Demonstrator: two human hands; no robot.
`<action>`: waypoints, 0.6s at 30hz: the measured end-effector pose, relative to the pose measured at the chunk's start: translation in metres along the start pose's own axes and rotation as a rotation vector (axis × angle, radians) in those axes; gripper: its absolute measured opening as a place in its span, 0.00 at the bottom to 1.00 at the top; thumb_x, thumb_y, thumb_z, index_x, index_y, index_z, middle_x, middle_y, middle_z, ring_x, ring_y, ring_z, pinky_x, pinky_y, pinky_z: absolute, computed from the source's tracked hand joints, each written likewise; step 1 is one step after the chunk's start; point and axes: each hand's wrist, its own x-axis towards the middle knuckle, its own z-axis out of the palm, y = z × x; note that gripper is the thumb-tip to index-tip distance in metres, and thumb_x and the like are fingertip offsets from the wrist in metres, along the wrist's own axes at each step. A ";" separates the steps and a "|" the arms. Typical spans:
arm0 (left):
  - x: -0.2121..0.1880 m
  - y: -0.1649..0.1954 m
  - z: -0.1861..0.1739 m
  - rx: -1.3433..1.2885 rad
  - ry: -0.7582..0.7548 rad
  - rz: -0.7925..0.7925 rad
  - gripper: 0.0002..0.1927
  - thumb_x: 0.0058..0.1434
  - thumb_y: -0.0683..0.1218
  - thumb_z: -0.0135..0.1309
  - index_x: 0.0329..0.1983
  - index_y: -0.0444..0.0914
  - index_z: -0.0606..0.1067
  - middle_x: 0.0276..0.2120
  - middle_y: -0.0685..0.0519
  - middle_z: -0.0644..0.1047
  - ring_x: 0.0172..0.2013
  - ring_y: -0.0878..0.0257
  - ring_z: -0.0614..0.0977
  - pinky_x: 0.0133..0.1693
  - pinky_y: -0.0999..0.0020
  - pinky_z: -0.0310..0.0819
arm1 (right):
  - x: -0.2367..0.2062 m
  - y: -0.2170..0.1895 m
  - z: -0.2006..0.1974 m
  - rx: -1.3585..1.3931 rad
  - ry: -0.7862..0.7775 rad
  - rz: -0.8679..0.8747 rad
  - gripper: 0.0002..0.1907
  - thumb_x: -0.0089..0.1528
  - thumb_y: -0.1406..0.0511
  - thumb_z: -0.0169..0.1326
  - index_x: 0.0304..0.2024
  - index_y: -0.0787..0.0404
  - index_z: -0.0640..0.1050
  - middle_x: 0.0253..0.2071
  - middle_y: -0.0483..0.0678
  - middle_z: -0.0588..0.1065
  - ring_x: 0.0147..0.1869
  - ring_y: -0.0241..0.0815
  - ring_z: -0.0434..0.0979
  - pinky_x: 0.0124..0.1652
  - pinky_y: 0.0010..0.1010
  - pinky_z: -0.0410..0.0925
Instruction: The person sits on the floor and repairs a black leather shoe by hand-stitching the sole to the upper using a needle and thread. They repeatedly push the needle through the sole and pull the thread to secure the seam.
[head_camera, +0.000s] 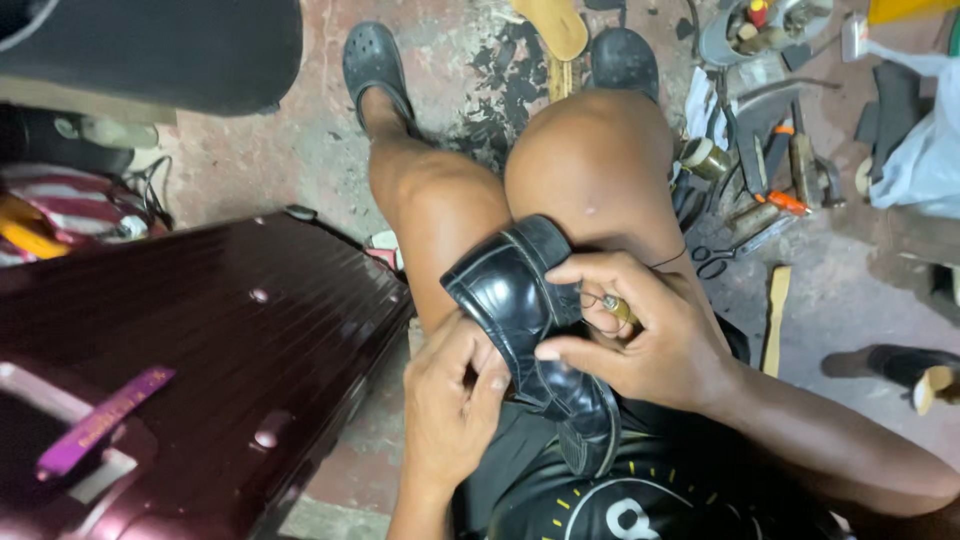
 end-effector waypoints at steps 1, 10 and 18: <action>0.000 -0.004 0.001 0.000 0.048 0.030 0.04 0.59 0.39 0.56 0.36 0.34 0.74 0.28 0.51 0.69 0.29 0.62 0.71 0.34 0.66 0.69 | 0.001 0.000 0.002 -0.009 0.009 0.002 0.31 0.51 0.65 0.73 0.54 0.61 0.75 0.25 0.35 0.63 0.27 0.25 0.59 0.28 0.18 0.58; -0.016 -0.065 0.004 -0.515 0.367 -0.196 0.26 0.62 0.36 0.60 0.17 0.41 0.57 0.18 0.62 0.60 0.23 0.73 0.58 0.27 0.74 0.50 | 0.015 -0.001 0.015 -0.173 0.087 0.004 0.28 0.49 0.64 0.75 0.49 0.59 0.76 0.20 0.35 0.60 0.22 0.26 0.57 0.25 0.20 0.56; -0.037 -0.132 -0.025 -0.962 0.553 -0.289 0.20 0.60 0.33 0.52 0.20 0.41 0.58 0.23 0.58 0.66 0.24 0.71 0.61 0.28 0.74 0.52 | 0.010 0.015 0.025 -0.087 0.107 0.058 0.29 0.50 0.66 0.75 0.50 0.59 0.75 0.21 0.34 0.61 0.23 0.23 0.56 0.24 0.19 0.53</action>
